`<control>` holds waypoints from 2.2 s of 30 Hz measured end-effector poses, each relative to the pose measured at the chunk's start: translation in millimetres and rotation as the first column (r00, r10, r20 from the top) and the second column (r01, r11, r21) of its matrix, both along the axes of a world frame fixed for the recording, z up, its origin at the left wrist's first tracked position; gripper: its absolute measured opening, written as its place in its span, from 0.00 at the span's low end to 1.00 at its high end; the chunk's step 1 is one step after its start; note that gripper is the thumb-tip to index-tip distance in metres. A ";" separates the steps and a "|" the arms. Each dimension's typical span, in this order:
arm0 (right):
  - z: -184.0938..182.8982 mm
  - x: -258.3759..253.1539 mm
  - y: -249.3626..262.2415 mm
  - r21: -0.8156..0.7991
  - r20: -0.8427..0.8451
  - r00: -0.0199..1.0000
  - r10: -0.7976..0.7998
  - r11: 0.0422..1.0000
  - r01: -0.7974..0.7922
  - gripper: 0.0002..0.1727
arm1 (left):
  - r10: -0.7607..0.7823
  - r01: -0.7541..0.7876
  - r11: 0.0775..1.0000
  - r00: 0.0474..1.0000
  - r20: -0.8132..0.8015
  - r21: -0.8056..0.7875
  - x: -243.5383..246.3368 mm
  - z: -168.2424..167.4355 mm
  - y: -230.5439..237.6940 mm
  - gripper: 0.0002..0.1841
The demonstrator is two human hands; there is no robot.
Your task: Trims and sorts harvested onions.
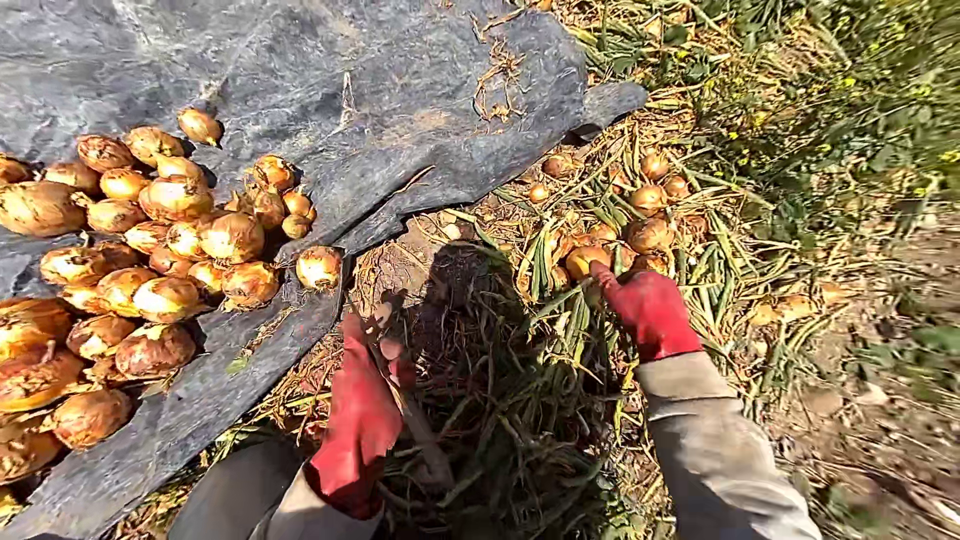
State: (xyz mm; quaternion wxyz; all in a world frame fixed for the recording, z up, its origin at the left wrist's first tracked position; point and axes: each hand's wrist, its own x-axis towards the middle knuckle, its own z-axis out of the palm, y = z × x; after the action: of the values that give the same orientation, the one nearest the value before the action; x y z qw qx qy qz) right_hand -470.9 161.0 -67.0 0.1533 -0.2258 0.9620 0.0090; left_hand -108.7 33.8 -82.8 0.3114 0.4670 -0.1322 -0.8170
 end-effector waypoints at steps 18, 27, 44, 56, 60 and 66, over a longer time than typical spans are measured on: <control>23.3 126.9 48.6 -0.731 0.672 0.307 0.674 0.670 0.132 0.21 | -0.636 0.635 0.528 0.736 0.232 -0.564 -11.8 5.4 39.1 0.24; 58.9 151.6 38.3 -0.722 -0.302 0.447 0.842 0.105 -0.684 0.24 | -0.468 0.625 0.445 0.773 0.429 -0.642 0.7 26.1 26.4 0.23; 32.6 187.1 66.9 -0.598 -0.177 0.646 0.742 0.440 -0.670 0.20 | -0.384 0.741 0.178 0.658 0.648 -0.647 -9.8 21.4 58.8 0.52; -23.5 73.7 17.3 0.187 0.039 0.994 0.107 0.976 -0.112 0.23 | -0.239 0.545 0.622 0.816 0.527 -0.562 -10.7 20.8 9.1 0.19; -92.2 -0.2 30.4 0.099 0.148 0.984 -0.095 0.992 0.081 0.25 | -0.264 0.556 0.576 0.821 0.506 -0.600 -14.2 36.6 13.8 0.35; -42.4 47.6 70.4 -0.532 0.579 0.800 0.157 0.816 0.225 0.23 | -0.655 0.791 0.442 0.607 0.451 -0.422 -26.1 9.2 46.0 0.31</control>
State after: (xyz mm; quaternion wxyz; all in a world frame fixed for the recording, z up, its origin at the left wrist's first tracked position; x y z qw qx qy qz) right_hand -423.3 231.4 -109.5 0.3736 -0.2342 0.8234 -0.3571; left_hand -134.8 79.8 -73.6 0.0402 0.3314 -0.5975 -0.7291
